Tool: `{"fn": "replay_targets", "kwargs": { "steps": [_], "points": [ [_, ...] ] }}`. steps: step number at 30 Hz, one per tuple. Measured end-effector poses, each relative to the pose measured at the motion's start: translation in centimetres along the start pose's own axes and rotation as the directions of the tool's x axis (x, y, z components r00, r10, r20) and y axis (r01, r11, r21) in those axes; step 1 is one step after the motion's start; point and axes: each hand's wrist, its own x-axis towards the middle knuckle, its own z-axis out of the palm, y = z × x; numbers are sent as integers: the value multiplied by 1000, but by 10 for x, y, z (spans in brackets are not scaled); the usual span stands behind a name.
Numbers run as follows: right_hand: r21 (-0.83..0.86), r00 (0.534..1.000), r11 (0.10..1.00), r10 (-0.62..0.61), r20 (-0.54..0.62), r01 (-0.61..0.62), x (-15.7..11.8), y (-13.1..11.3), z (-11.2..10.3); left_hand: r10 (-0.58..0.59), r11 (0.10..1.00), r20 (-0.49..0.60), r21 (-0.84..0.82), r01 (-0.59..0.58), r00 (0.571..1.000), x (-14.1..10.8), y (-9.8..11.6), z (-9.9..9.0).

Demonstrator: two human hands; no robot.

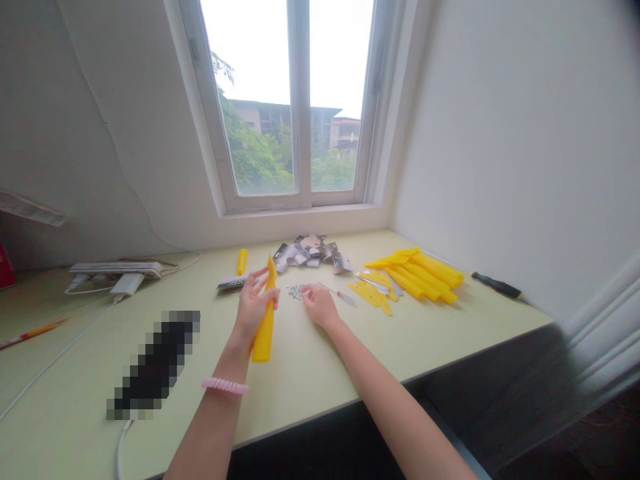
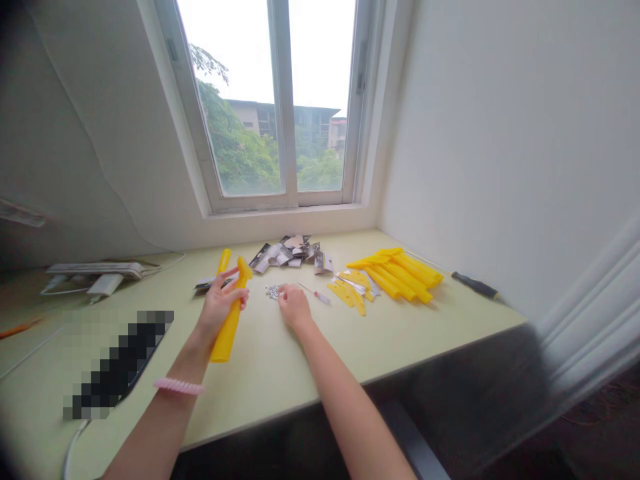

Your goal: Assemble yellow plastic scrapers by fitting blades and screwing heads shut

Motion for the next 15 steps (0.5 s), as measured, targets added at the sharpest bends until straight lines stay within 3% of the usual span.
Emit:
{"fn": "replay_targets", "kwargs": {
  "steps": [3, 6, 10, 15],
  "points": [
    [-84, 999, 996, 33, -9, -33, 4, -2, 0, -104, 939, 47, -325, 113, 993, 1, -8, 5],
    [-163, 998, 985, 59, -13, -60, 7, -6, 1, -193, 843, 101, -491, 217, 976, -1, -20, 8],
    [-280, 1000, 960, 13, 4, -11, 9, -10, 3, -221, 776, 176, -564, 282, 959, -3, -29, 7],
    [-323, 1000, 946, 2, 30, 8, 8, -8, 3, -252, 782, 198, -535, 320, 947, -4, -28, 2]
  ]
}}
